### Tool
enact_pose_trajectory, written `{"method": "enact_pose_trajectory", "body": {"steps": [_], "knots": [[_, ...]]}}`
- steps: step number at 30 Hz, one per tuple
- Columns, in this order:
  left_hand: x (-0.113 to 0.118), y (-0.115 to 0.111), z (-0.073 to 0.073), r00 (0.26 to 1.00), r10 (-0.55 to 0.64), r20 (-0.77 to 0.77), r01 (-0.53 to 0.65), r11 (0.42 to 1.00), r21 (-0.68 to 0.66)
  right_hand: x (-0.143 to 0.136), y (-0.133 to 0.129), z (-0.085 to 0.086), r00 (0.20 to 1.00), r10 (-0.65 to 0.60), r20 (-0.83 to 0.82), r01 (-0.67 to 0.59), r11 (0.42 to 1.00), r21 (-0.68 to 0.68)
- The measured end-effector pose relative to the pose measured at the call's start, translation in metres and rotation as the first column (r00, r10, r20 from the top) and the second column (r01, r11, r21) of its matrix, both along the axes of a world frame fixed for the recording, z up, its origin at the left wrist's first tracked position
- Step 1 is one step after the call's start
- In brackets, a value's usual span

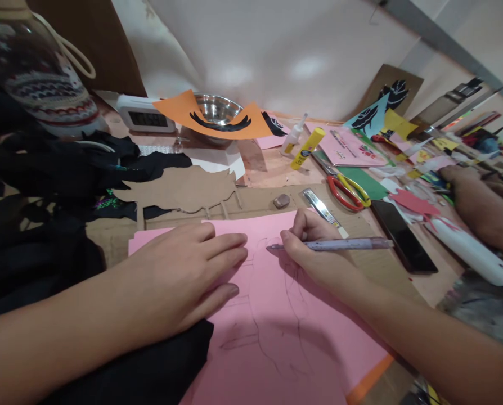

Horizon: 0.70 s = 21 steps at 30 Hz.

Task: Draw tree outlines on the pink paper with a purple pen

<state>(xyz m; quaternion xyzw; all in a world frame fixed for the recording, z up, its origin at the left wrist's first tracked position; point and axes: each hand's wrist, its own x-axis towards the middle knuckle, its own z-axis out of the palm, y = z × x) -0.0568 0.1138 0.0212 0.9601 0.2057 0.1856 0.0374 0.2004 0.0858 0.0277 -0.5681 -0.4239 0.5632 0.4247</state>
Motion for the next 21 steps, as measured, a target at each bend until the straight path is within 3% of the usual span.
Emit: {"method": "enact_pose_trajectory", "body": {"steps": [21], "knots": [[0.0003,0.0007,0.0,1.0,0.002,-0.005,-0.002,1.0,-0.006,-0.0005,0.0001,0.0026,0.995,0.039,0.096,-0.043,0.998,0.041]]}}
